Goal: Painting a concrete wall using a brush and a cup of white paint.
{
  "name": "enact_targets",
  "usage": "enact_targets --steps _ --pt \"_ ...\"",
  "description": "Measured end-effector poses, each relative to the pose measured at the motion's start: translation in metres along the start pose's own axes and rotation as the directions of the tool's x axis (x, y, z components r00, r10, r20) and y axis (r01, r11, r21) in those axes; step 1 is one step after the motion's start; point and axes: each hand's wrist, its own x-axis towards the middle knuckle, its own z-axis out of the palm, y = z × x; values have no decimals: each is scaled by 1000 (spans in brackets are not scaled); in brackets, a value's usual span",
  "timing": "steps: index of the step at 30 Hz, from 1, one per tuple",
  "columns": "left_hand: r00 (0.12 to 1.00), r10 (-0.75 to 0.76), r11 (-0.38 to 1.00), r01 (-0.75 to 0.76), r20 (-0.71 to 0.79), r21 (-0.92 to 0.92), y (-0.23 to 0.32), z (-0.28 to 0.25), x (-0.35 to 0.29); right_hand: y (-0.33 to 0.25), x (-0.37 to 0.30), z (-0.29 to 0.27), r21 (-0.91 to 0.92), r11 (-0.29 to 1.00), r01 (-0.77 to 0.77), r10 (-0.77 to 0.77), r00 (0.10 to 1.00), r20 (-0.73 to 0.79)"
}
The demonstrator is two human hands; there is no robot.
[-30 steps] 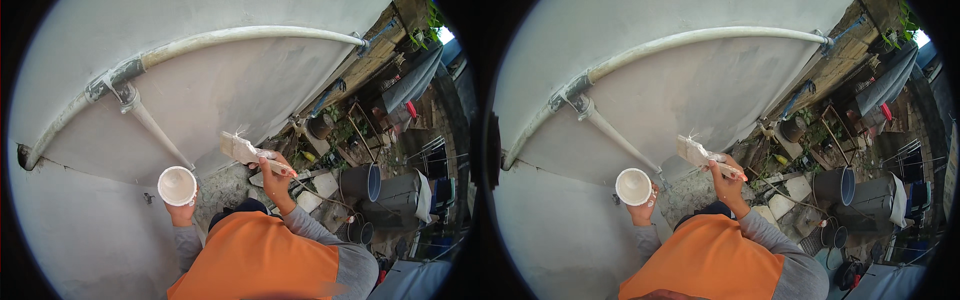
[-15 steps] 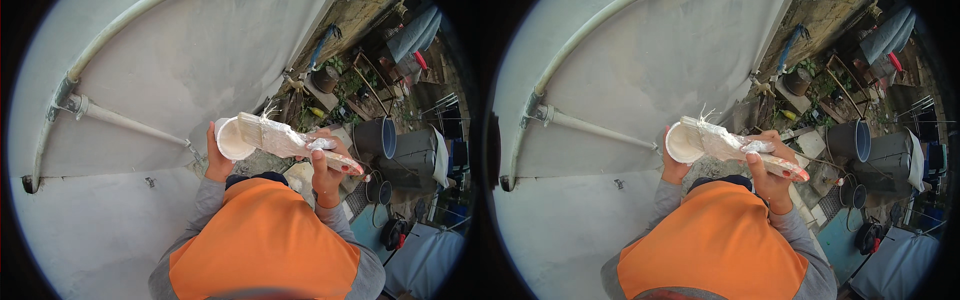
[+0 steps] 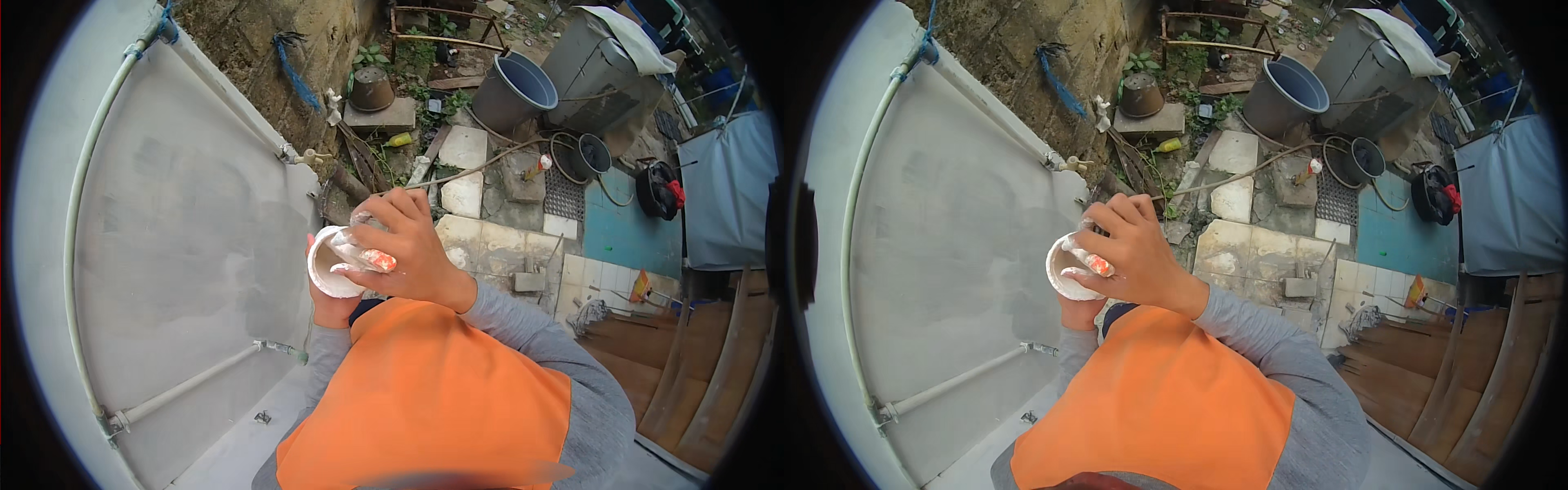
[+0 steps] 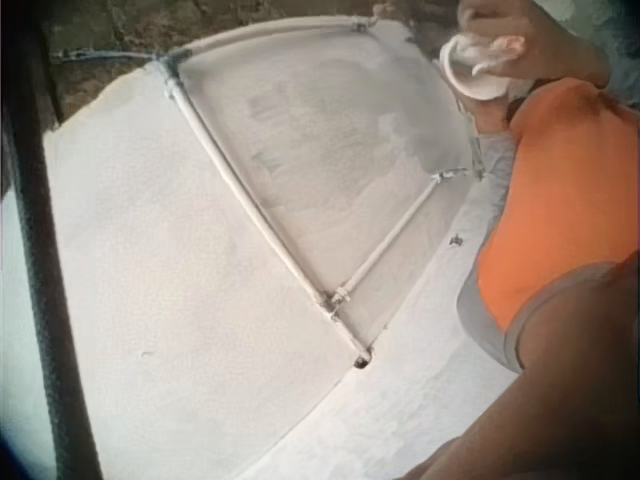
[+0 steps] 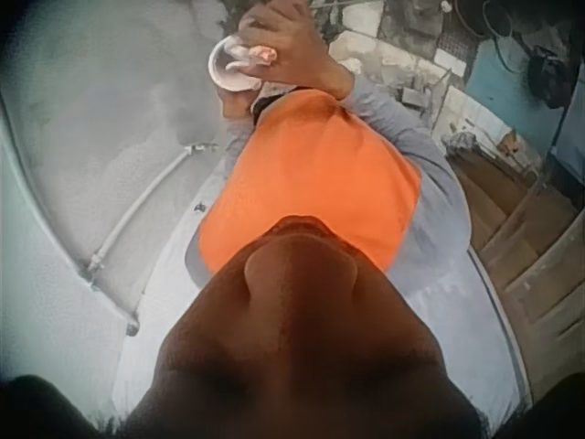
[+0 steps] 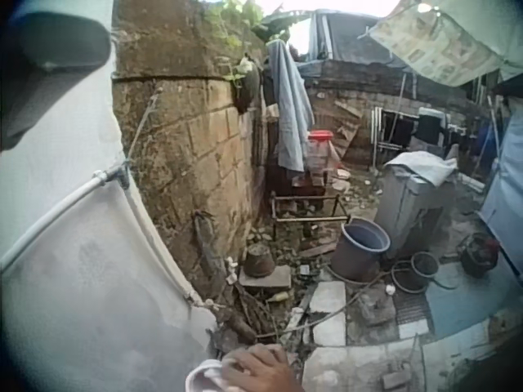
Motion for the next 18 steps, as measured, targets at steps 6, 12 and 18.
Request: enact_targets --steps 6,12,18 --pt "941 -289 865 336 179 -373 -10 31 50 22 -31 -49 0 981 -194 169 857 -487" --pt "900 -366 840 429 237 -332 -9 68 66 20 -57 -37 248 906 -343 415 607 -677" --pt "845 -411 833 500 343 -234 6 64 80 27 -62 -7 -34 849 -527 471 784 -404"
